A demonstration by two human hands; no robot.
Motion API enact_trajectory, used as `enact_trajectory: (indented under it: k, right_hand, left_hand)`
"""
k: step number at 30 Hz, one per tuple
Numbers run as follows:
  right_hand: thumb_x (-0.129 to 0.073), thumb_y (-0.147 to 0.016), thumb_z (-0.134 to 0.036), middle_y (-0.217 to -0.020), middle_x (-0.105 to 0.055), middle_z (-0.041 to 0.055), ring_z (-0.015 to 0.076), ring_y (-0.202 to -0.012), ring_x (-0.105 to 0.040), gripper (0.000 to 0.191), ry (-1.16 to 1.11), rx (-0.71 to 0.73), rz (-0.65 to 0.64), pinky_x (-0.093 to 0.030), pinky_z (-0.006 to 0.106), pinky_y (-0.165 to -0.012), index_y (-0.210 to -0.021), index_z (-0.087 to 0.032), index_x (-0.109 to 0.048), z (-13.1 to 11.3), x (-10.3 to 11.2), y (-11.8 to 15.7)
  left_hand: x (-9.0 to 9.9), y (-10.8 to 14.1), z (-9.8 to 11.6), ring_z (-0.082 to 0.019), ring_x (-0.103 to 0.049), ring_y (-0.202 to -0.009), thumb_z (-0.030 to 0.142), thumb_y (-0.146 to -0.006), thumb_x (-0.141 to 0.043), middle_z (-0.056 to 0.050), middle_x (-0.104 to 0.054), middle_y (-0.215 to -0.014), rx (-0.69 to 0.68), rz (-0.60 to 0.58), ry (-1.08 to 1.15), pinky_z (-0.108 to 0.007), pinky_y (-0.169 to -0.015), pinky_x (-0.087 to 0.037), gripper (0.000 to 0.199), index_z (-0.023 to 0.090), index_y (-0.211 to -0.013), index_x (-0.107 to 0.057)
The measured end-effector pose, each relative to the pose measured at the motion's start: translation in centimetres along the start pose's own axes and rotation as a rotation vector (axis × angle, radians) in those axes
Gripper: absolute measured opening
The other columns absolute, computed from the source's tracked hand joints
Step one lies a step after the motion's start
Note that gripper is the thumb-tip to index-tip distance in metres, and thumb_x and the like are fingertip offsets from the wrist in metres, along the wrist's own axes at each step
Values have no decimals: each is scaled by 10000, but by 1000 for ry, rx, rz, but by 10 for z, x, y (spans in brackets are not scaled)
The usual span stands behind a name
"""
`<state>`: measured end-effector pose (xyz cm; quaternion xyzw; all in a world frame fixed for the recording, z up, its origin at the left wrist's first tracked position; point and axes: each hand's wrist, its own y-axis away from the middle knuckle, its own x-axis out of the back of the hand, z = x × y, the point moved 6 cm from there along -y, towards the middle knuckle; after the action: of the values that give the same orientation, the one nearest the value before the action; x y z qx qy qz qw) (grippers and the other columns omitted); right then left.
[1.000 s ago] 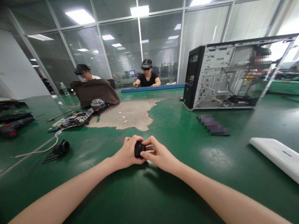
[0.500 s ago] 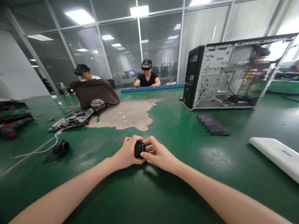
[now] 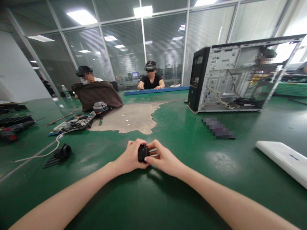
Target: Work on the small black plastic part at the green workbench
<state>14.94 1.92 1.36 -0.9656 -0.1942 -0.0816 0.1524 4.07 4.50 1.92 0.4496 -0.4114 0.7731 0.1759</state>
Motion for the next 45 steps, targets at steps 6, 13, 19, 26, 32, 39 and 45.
enact_trajectory:
  k: [6,13,19,26,32,39,45]
  right_hand:
    - [-561,-778,-292,-881,-564,15,164,-788,-608,187,-1,-28,78,-503,336,-703,-906,-198,-463,-1,3,-2]
    - [-557,-786,-266,-972,-550,43,175,-878,-586,233,46,-24,36,-506,348,-752,-990,-193,-473,2,3,-2]
    - [-594,-766,-233,-931,-526,7,158,-873,-589,218,-17,11,21,-529,284,-693,-935,-216,-458,-2,0,1]
    - [-594,-759,-254,-962,-542,30,169,-877,-586,253,53,-31,82,-533,322,-717,-973,-207,-465,1,3,-3]
    - [-619,-742,-225,-951,-535,16,167,-906,-578,257,-40,9,-9,-517,300,-721,-937,-214,-453,-1,0,1]
    - [-592,-758,-277,-914,-537,9,158,-831,-589,204,23,-1,83,-515,315,-708,-908,-217,-468,-1,4,-1]
    - [-567,-781,-259,-992,-544,41,166,-871,-587,260,25,-13,2,-509,332,-740,-1013,-210,-461,3,1,-1]
  left_hand:
    - [1,0,0,-220,-523,-895,397,-601,-679,-37,-495,-994,-12,11,3,-363,-810,-326,615,200,-1079,-346]
    - [1,0,1,-217,-524,-889,401,-618,-671,-37,-496,-989,-8,-9,8,-358,-804,-320,603,204,-1081,-340]
    - [1,0,1,-224,-525,-895,378,-611,-665,-42,-497,-997,-3,-7,3,-360,-807,-320,593,201,-1078,-346]
    - [1,0,0,-222,-527,-895,402,-606,-671,-33,-502,-992,1,-1,18,-361,-813,-317,595,209,-1073,-356]
    - [0,0,0,-221,-523,-896,369,-598,-672,-36,-495,-988,-2,-13,0,-359,-806,-318,598,201,-1072,-349]
    - [0,-1,0,-215,-527,-870,389,-609,-661,-29,-501,-971,14,0,9,-353,-796,-321,567,207,-1055,-361]
    - [0,-1,-1,-217,-526,-875,398,-611,-662,-31,-497,-974,0,-2,8,-359,-797,-320,580,203,-1064,-357]
